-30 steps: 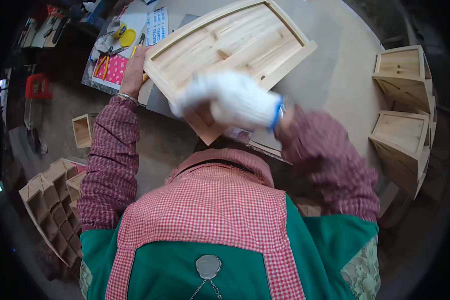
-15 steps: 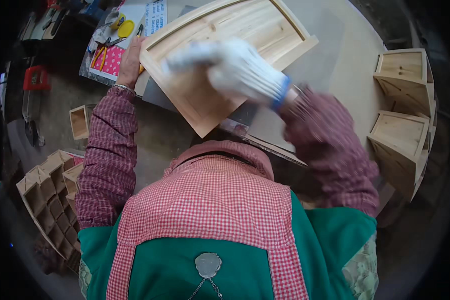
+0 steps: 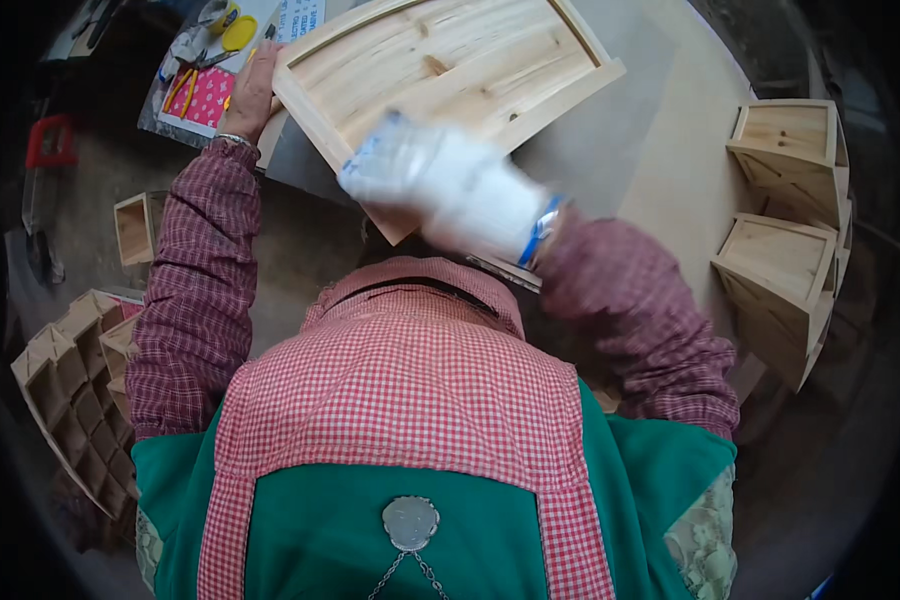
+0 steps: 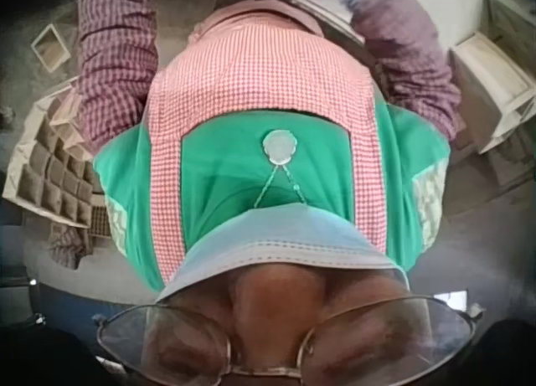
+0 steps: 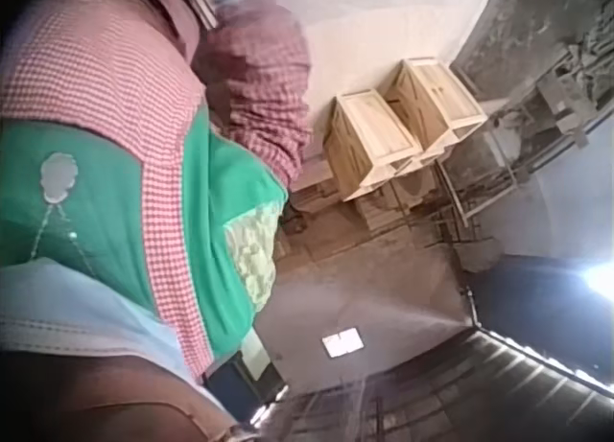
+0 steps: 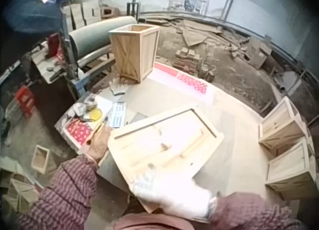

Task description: The person sands a wooden box using sandpaper on a workbench and then stacks wooden boxes onto a large stack of wooden boxes.

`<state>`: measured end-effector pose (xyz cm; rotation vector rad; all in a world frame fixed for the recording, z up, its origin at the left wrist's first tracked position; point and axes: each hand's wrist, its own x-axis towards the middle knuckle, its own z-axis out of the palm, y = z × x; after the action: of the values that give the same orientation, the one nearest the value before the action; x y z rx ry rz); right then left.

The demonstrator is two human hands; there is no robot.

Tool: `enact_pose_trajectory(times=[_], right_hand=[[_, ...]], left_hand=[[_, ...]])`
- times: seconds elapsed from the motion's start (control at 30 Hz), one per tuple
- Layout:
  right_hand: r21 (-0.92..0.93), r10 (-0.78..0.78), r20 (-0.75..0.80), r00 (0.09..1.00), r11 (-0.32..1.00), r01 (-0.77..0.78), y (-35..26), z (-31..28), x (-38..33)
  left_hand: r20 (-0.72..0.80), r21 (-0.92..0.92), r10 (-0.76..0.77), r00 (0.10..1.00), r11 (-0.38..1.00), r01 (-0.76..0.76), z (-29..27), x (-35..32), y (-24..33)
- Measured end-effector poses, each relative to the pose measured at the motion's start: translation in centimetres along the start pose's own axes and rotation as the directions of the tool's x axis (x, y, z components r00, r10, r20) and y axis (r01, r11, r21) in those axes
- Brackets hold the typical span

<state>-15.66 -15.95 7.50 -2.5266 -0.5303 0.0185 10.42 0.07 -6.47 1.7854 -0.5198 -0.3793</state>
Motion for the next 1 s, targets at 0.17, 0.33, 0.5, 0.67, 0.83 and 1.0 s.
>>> enact_pose_trajectory(times=[0.17, 0.33, 0.5, 0.67, 0.83, 1.0], right_hand=[[0.345, -0.209, 0.08, 0.975, 0.923, 0.169, 0.7, -2.5, -2.7], [-0.243, -0.039, -0.045, 0.998, 0.97, 0.027, -1.9, -1.8, 1.0], [-0.153, 0.031, 0.197, 0.98, 0.988, 0.0, -2.3, 1.1, -7.6], [-0.371, 0.111, -0.196, 0.974, 0.911, -0.178, -2.8, -1.0, -4.9], [-0.302, 0.094, -0.21, 0.973, 0.941, -0.156, -2.7, 3.5, -4.5], [-0.351, 0.168, -0.335, 0.927, 0.891, -0.288, -0.9, -0.2, -8.5]], left_hand=[[-0.03, -0.008, 0.049, 0.998, 0.999, -0.05, -0.1, -0.2, 0.3], [0.015, 0.026, 0.044, 0.999, 0.999, -0.045, -0.1, 0.3, -0.2], [-0.005, 0.086, 0.102, 0.995, 0.991, -0.101, 0.0, -0.4, -0.9], [-0.037, 0.101, 0.129, 0.991, 0.987, -0.125, -0.3, -1.5, 1.1], [0.004, 0.047, 0.094, 0.996, 0.994, -0.094, 0.3, 0.4, 0.6], [0.056, 0.119, 0.186, 0.981, 0.974, -0.191, -0.5, -0.3, 1.3]])
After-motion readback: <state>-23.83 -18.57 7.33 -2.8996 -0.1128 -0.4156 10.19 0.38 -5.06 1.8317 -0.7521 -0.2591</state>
